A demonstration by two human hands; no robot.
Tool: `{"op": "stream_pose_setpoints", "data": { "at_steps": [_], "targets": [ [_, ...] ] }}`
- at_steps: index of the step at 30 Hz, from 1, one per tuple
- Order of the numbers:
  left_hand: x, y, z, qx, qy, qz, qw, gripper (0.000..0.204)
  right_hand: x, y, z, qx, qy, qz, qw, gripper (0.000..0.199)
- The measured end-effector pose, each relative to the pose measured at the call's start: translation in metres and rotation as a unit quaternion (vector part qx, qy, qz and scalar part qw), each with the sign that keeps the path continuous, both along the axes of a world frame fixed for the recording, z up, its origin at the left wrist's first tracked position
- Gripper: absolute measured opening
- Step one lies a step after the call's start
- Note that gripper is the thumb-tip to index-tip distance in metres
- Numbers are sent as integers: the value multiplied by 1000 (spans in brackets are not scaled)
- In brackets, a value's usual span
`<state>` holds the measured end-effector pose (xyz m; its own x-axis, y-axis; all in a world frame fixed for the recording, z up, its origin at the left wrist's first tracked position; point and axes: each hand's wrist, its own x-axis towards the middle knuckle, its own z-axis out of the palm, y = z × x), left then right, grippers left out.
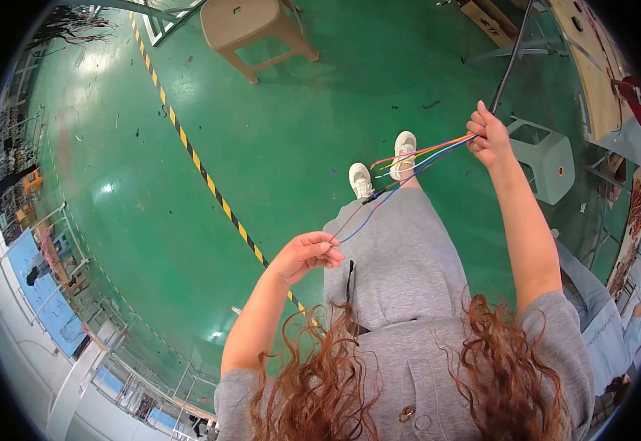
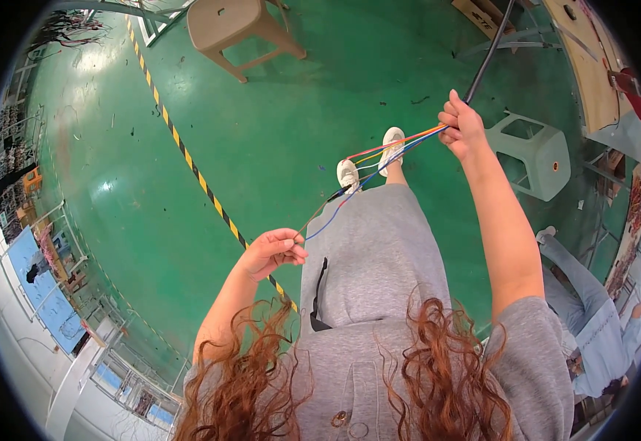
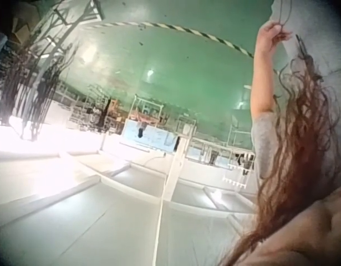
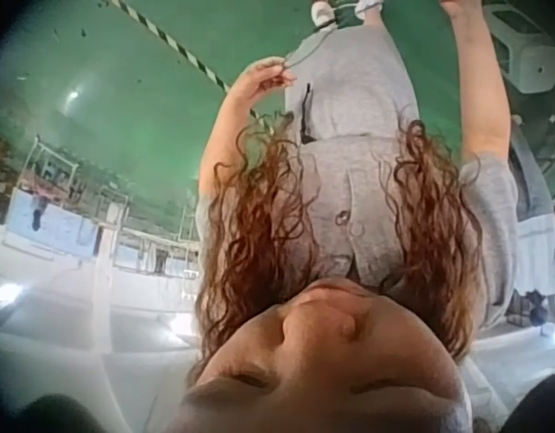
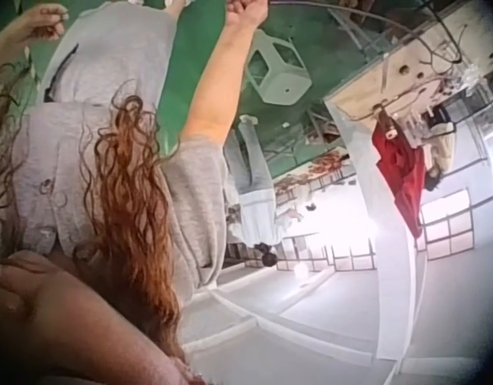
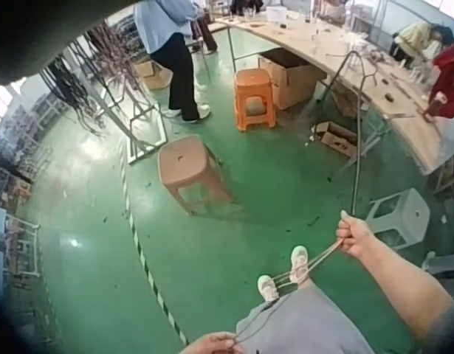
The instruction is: Measuring a cable bundle and wrapping it with electrical tape.
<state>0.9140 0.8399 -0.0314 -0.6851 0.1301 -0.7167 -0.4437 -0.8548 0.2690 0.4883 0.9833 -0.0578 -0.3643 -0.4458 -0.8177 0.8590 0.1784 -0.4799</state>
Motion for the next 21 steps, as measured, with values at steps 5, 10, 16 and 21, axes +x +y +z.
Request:
{"op": "stream_pose_setpoints", "data": {
  "at_steps": [5,10,16,21],
  "targets": [
    [8,-1,6,29,46,16,998,25,0,1,0,-2,-3,-4,1000,48],
    [4,3,11,-126,23,-71,989,20,2,-1,-1,-8,-6,-2,1000,47],
    [-10,15,30,-355,-45,-288,888,13,0,-1,0,-3,-6,3,1000,47],
    [-2,20,37,-644,75,-381,659,16,7,-2,5,12,8,16,1000,47]
  ]
}}
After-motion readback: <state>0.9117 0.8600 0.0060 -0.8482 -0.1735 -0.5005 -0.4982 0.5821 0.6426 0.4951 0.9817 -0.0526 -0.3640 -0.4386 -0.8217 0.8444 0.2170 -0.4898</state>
